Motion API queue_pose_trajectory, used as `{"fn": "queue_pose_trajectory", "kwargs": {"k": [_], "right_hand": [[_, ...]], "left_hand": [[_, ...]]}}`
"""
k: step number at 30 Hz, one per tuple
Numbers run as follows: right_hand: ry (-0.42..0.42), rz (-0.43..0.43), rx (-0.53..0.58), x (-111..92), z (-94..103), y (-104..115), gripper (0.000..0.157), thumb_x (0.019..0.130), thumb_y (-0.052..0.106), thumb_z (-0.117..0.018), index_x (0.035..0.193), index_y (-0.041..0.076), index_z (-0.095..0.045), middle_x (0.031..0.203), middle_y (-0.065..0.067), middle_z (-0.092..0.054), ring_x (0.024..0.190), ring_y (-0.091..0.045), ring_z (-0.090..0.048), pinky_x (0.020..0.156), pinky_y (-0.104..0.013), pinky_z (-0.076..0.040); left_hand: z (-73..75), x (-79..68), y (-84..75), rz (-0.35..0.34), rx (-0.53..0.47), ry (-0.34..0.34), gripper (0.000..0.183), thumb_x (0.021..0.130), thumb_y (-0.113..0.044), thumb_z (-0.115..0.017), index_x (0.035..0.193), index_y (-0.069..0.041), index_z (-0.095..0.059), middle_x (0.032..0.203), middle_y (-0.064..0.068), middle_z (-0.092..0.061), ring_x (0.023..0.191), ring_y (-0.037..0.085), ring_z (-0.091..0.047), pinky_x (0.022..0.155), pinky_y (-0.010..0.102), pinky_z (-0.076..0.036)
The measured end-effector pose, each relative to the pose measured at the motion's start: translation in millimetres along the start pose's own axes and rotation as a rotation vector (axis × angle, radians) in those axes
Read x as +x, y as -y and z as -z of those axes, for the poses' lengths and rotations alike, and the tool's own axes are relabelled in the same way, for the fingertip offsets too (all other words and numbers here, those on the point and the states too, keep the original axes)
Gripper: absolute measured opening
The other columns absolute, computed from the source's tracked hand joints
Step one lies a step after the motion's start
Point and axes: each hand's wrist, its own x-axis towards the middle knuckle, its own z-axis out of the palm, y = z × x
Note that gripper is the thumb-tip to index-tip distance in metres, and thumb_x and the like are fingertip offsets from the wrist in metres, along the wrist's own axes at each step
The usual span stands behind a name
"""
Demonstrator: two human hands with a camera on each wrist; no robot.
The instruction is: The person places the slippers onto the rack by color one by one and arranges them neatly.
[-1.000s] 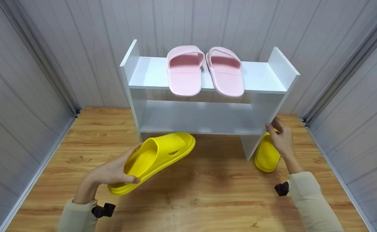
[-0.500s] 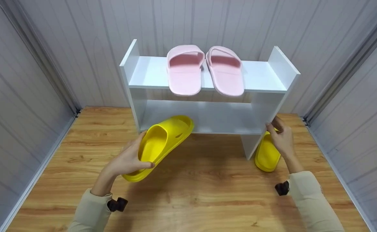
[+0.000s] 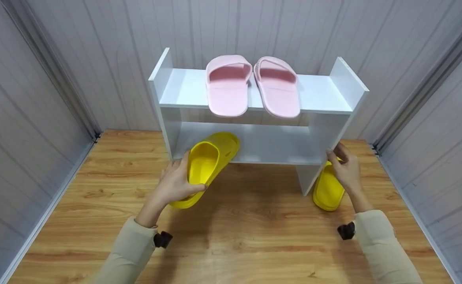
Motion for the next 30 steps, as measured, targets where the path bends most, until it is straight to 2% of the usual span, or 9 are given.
{"fn": "queue_pose_trajectory", "kwargs": {"k": [6, 10, 12, 20, 25, 30], "right_hand": [[0.001, -0.026, -0.014, -1.0, -0.8, 0.3, 0.035, 0.088, 0.006, -0.051, 0.122, -0.006, -0.048, 0.109, -0.023, -0.056, 0.098, -0.018, -0.054, 0.072, -0.017, -0.046], [-0.006, -0.030, -0.024, -0.9, -0.6, 0.3, 0.035, 0.088, 0.006, -0.051, 0.121, -0.005, -0.049, 0.109, -0.022, -0.056, 0.098, -0.017, -0.054, 0.073, -0.017, -0.045], [-0.010, -0.026, -0.024, -0.7, -0.6, 0.0, 0.035, 0.088, 0.006, -0.051, 0.121, -0.005, -0.049, 0.109, -0.022, -0.056, 0.098, -0.015, -0.054, 0.073, -0.017, -0.045], [-0.009, 0.006, -0.007, -0.3, -0.6, -2.1, 0.035, 0.088, 0.004, -0.051, 0.121, -0.007, -0.049, 0.110, -0.024, -0.055, 0.096, -0.012, -0.055, 0.071, -0.018, -0.046], [-0.018, -0.007, -0.028, -0.3, -0.5, -1.7, 0.035, 0.088, 0.006, -0.052, 0.120, -0.006, -0.050, 0.110, -0.023, -0.056, 0.096, -0.011, -0.054, 0.071, -0.017, -0.046], [-0.018, -0.018, -0.041, 0.1, -0.2, -0.9, 0.035, 0.088, 0.006, -0.051, 0.121, -0.005, -0.050, 0.109, -0.021, -0.056, 0.096, -0.014, -0.055, 0.071, -0.017, -0.046]], "left_hand": [[-8.4, 12.9, -6.5, 0.014, 0.124, -0.044, 0.101, 0.064, -0.042, -0.069, 0.136, 0.006, -0.017, 0.115, 0.026, -0.046, 0.100, 0.038, -0.043, 0.085, 0.050, -0.033], [-12.8, 20.6, -8.8, 0.021, 0.179, -0.067, 0.101, 0.063, -0.045, -0.067, 0.136, 0.006, -0.018, 0.111, 0.025, -0.049, 0.096, 0.039, -0.045, 0.081, 0.048, -0.037], [-14.5, 24.0, -9.7, 0.019, 0.186, -0.085, 0.100, 0.063, -0.046, -0.067, 0.135, 0.006, -0.020, 0.109, 0.025, -0.050, 0.093, 0.039, -0.046, 0.079, 0.048, -0.038], [-20.5, 32.8, -7.3, -0.021, 0.157, -0.199, 0.092, 0.062, -0.042, -0.069, 0.127, 0.011, -0.030, 0.098, 0.026, -0.054, 0.088, 0.039, -0.048, 0.084, 0.047, -0.033], [-21.7, 32.3, -5.0, -0.055, 0.139, -0.249, 0.090, 0.063, -0.041, -0.072, 0.125, 0.013, -0.033, 0.102, 0.028, -0.053, 0.090, 0.039, -0.049, 0.085, 0.047, -0.034], [-18.6, 27.4, -1.8, -0.092, 0.127, -0.270, 0.099, 0.063, -0.050, -0.071, 0.126, 0.015, -0.032, 0.110, 0.030, -0.049, 0.096, 0.040, -0.048, 0.087, 0.047, -0.035]]}}
